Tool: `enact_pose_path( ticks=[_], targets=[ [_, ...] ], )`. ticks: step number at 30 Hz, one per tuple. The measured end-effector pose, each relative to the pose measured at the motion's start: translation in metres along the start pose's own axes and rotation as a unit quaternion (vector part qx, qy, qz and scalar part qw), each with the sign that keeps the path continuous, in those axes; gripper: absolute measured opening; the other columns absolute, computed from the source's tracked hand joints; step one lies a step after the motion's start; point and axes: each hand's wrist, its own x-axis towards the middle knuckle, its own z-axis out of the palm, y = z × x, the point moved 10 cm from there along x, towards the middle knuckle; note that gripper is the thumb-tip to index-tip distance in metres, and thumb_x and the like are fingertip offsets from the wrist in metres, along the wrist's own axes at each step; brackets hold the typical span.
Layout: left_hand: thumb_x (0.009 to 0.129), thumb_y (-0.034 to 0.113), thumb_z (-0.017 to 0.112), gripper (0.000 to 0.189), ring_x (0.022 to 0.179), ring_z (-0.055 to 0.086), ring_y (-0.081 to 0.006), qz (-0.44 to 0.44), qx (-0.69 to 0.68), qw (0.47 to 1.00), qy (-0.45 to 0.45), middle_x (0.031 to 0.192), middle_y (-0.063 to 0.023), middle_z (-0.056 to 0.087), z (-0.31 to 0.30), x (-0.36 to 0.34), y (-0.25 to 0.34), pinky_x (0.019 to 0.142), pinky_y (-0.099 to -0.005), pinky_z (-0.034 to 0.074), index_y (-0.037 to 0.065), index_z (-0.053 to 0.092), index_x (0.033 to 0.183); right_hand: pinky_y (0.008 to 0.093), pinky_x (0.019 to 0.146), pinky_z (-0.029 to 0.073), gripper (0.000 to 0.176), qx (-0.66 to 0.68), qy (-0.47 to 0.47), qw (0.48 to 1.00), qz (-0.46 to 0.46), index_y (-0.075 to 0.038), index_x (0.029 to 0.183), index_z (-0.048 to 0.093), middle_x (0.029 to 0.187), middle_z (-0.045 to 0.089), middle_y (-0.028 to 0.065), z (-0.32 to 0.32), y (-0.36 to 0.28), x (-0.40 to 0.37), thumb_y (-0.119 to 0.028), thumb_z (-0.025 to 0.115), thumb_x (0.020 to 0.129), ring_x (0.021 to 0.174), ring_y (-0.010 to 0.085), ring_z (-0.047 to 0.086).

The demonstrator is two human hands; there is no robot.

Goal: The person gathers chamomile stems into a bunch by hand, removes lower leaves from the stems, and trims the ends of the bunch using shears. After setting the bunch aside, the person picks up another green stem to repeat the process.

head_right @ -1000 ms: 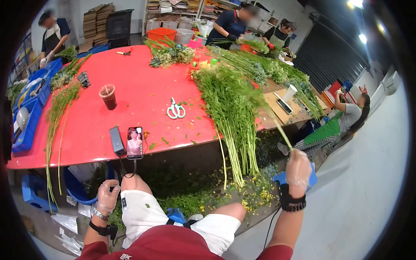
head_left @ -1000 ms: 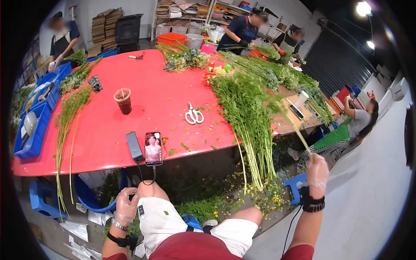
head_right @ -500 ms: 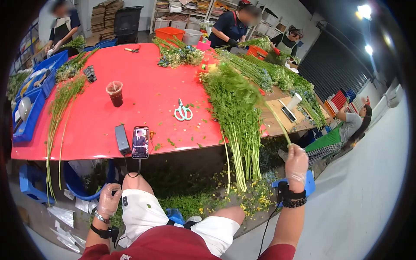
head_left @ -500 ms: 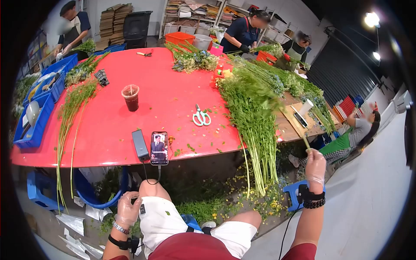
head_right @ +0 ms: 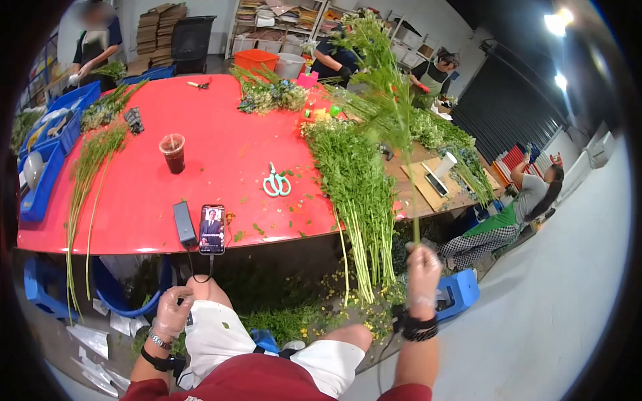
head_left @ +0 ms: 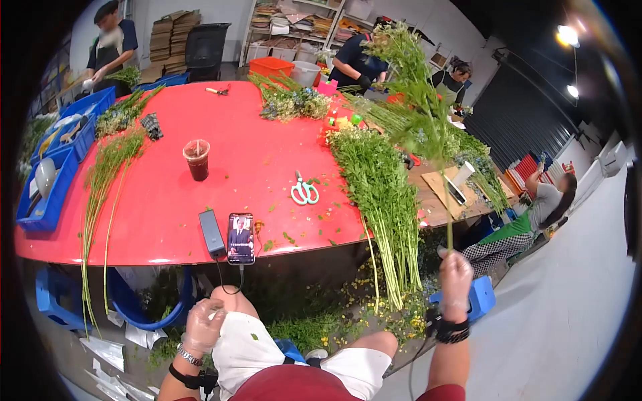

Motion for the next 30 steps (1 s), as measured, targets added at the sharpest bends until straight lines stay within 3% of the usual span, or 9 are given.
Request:
enact_pose_path(
  ticks=[2, 4, 8, 11, 14, 16, 22, 24, 30],
  targets=[
    [0.088, 0.007, 0.071, 0.023, 0.098, 0.07, -0.032, 0.041, -0.192, 0.979, -0.048, 0.102, -0.0179, 0.072, 0.017, 0.019, 0.046, 0.088, -0.0402, 0.055, -0.003, 0.069, 0.108, 0.0198, 0.054, 0.031, 0.023, 0.069, -0.016, 0.997, 0.018, -0.001, 0.102, 0.073, 0.071, 0.051, -0.008, 0.035, 0.016, -0.038, -0.02, 0.059, 0.106, 0.061, 0.0015, 0.041],
    [0.09, 0.008, 0.072, 0.025, 0.098, 0.07, -0.0301, 0.116, -0.143, 0.98, -0.076, 0.103, -0.017, 0.071, 0.024, 0.041, 0.101, 0.088, -0.0383, 0.056, -0.001, 0.069, 0.113, 0.0209, 0.049, 0.029, 0.028, 0.122, -0.029, 0.991, 0.051, -0.002, 0.098, 0.07, 0.068, 0.05, -0.007, 0.069, 0.038, -0.075, -0.028, 0.062, 0.106, 0.056, 0.0016, 0.04],
    [0.098, 0.011, 0.068, 0.037, 0.109, 0.069, -0.0207, 0.11, -0.222, 0.955, -0.165, 0.123, -0.0141, 0.07, 0.062, 0.073, 0.192, 0.097, -0.0358, 0.055, -0.004, 0.06, 0.131, 0.0188, 0.055, 0.031, 0.023, 0.253, -0.063, 0.963, 0.071, 0.0, 0.105, 0.067, 0.072, 0.052, -0.0067, 0.136, 0.052, -0.146, -0.023, 0.063, 0.105, 0.06, 0.0017, 0.04],
    [0.102, 0.017, 0.066, 0.053, 0.1, 0.067, -0.0144, 0.103, -0.283, 0.924, -0.238, 0.132, -0.0174, 0.064, 0.105, 0.09, 0.247, 0.084, -0.0307, 0.057, -0.006, 0.044, 0.144, 0.02, 0.056, 0.034, 0.024, 0.31, -0.066, 0.946, 0.069, 0.0, 0.108, 0.067, 0.074, 0.053, -0.0049, 0.166, 0.062, -0.184, -0.023, 0.062, 0.106, 0.063, 0.0032, 0.043],
    [0.103, 0.019, 0.064, 0.046, 0.087, 0.065, -0.0107, 0.112, -0.301, 0.911, -0.258, 0.121, -0.0136, 0.069, 0.133, 0.089, 0.288, 0.076, -0.0288, 0.057, -0.005, 0.051, 0.14, 0.0212, 0.063, 0.041, 0.02, 0.294, -0.108, 0.947, 0.072, 0.0, 0.113, 0.069, 0.081, 0.059, -0.0028, 0.19, 0.058, -0.204, -0.017, 0.06, 0.107, 0.07, 0.0054, 0.05],
    [0.103, 0.019, 0.064, 0.04, 0.082, 0.064, -0.0095, 0.119, -0.293, 0.914, -0.256, 0.113, -0.0114, 0.071, 0.15, 0.09, 0.289, 0.072, -0.0278, 0.056, -0.004, 0.055, 0.134, 0.0235, 0.079, 0.049, 0.024, 0.308, -0.171, 0.93, 0.101, -0.003, 0.126, 0.067, 0.095, 0.066, 0.0004, 0.21, 0.07, -0.214, -0.013, 0.06, 0.106, 0.086, 0.0081, 0.058],
    [0.1, 0.016, 0.067, 0.018, 0.073, 0.062, -0.0074, 0.026, -0.328, 0.911, -0.25, 0.092, -0.0044, 0.071, 0.183, 0.062, 0.265, 0.063, -0.0267, 0.052, 0.001, 0.066, 0.11, 0.0293, 0.073, 0.052, 0.027, 0.102, -0.149, 0.984, -0.013, 0.001, 0.127, 0.064, 0.093, 0.068, 0.0068, 0.182, 0.012, -0.179, -0.008, 0.062, 0.102, 0.078, 0.011, 0.059],
    [0.101, 0.015, 0.066, 0.016, 0.073, 0.062, -0.0083, 0.169, -0.242, 0.943, -0.152, 0.092, -0.0043, 0.07, 0.178, 0.057, 0.27, 0.063, -0.0272, 0.053, 0.001, 0.066, 0.109, 0.0288, 0.071, 0.051, 0.02, 0.103, -0.106, 0.988, -0.051, 0.002, 0.12, 0.065, 0.091, 0.067, 0.007, 0.175, 0.012, -0.173, -0.008, 0.06, 0.103, 0.077, 0.0115, 0.059],
    [0.101, 0.005, 0.061, 0.015, 0.079, 0.064, -0.0099, 0.055, -0.407, 0.892, -0.19, 0.094, -0.0036, 0.069, 0.186, 0.043, 0.249, 0.07, -0.0276, 0.054, 0.001, 0.063, 0.115, 0.0261, 0.069, 0.05, 0.019, 0.255, -0.124, 0.958, 0.036, 0.003, 0.115, 0.067, 0.088, 0.065, 0.0045, 0.185, 0.022, -0.181, -0.011, 0.058, 0.106, 0.076, 0.0097, 0.059]
  ],
)
